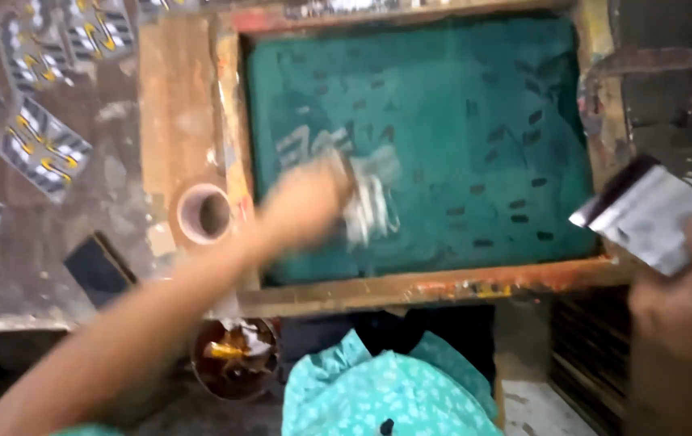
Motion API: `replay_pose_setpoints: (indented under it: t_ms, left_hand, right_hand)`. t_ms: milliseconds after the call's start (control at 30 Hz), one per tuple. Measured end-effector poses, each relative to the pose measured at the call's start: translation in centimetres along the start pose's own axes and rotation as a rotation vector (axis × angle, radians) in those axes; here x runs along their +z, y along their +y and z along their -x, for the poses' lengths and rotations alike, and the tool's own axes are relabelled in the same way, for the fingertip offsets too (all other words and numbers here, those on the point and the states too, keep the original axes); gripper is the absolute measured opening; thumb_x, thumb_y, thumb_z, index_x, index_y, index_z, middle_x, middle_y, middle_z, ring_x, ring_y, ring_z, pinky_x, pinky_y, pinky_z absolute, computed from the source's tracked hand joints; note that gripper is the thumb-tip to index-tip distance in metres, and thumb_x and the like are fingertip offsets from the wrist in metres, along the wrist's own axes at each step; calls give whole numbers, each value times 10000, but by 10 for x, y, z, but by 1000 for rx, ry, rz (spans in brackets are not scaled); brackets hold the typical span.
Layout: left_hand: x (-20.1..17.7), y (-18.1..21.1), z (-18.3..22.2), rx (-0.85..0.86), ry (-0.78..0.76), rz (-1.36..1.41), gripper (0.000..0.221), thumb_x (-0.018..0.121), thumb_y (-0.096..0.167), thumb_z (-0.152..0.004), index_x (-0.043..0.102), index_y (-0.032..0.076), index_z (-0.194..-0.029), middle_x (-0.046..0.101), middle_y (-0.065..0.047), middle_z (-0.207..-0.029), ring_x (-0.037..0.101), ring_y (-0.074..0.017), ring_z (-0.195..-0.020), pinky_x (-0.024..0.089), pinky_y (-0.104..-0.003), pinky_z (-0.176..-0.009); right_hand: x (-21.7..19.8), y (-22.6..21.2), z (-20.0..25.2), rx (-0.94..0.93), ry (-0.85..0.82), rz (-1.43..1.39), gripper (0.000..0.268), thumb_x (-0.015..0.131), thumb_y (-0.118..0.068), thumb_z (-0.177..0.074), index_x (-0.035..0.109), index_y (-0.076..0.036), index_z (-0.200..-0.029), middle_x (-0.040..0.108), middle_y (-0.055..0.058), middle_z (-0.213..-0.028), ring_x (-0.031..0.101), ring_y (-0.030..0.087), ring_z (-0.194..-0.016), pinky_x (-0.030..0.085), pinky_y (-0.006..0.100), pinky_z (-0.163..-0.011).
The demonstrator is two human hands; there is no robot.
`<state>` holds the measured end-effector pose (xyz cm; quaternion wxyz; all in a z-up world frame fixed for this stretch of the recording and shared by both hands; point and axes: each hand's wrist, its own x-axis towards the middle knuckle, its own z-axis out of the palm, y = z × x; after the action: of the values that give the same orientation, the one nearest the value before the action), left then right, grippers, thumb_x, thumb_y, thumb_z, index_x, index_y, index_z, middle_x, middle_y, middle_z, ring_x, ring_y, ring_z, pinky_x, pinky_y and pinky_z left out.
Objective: Screen printing stickers on a mesh frame and cleaning the screen with a scraper.
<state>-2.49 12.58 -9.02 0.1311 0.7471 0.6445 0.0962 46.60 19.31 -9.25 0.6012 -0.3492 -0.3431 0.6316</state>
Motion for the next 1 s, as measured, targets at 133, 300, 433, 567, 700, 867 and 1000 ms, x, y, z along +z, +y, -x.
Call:
replay_pose_setpoints:
  t_ms: [133, 300, 433, 567, 700, 867, 1000]
  left_hand:
    - [-4, -22, 17, 44, -201, -48, 235, 587, 140, -894, 720, 109, -1085, 712, -174, -1024, 704, -358, -915, 552, -517, -783]
    - [6, -36, -26, -74, 57, -397, 195, 590, 113, -904, 721, 78, -1045, 708, -185, -1021, 697, -351, -910, 563, -485, -744]
    - [33, 44, -15, 19, 277, -125, 270, 569, 93, -866, 696, 31, -1096, 696, -184, -1078, 665, -358, -994, 546, -475, -869]
    - [32, -70, -52, -451, 65, -356, 309, 436, 50, -1064, 604, -80, -1289, 627, -299, -1207, 631, -414, -1060, 522, -500, -915]
    - [43, -19, -132, -304, 384, -420, 518, 473, 116, -975, 509, -186, -1394, 575, -389, -1326, 516, -542, -1260, 408, -564, -1085]
    - [130, 89, -230, -221, 494, 23, 569, 464, 206, -992, 438, -160, -1427, 400, -401, -1518, 330, -566, -1476, 191, -618, -1268]
    - [132, 135, -294, 79, 439, 72, 540, 503, 186, -925, 501, -130, -1363, 443, -415, -1468, 353, -553, -1425, 207, -613, -1217]
  right_hand:
    - [29, -4, -3, 24, 72, -1, 369, 596, -106, -1017, 564, -5, -1371, 656, 96, -1263, 652, 260, -1232, 530, 434, -1170]
    - [65, -14, -4, 25, 73, 16, 399, 600, -96, -1008, 575, -28, -1401, 672, 74, -1263, 662, 244, -1213, 538, 439, -1128]
    - [18, -11, -6, -67, 69, 173, 364, 581, -105, -1011, 576, -37, -1369, 644, 56, -1305, 623, 213, -1232, 506, 380, -1112]
    - [-84, 14, -7, -303, -66, 433, 237, 599, -66, -1098, 571, -1, -1325, 611, 97, -1287, 602, 211, -1185, 479, 336, -1105]
    - [-62, -14, 4, -389, 67, 578, 251, 596, -80, -1097, 567, 1, -1332, 626, 94, -1318, 605, 192, -1204, 473, 331, -1101]
    - [-28, -27, 2, -89, 311, -57, 396, 600, -39, -997, 575, 6, -1390, 647, 80, -1275, 615, 234, -1243, 471, 398, -1117]
    - [-44, -27, 11, -88, 391, -39, 426, 588, -49, -978, 583, 7, -1400, 655, 78, -1299, 619, 231, -1241, 460, 394, -1114]
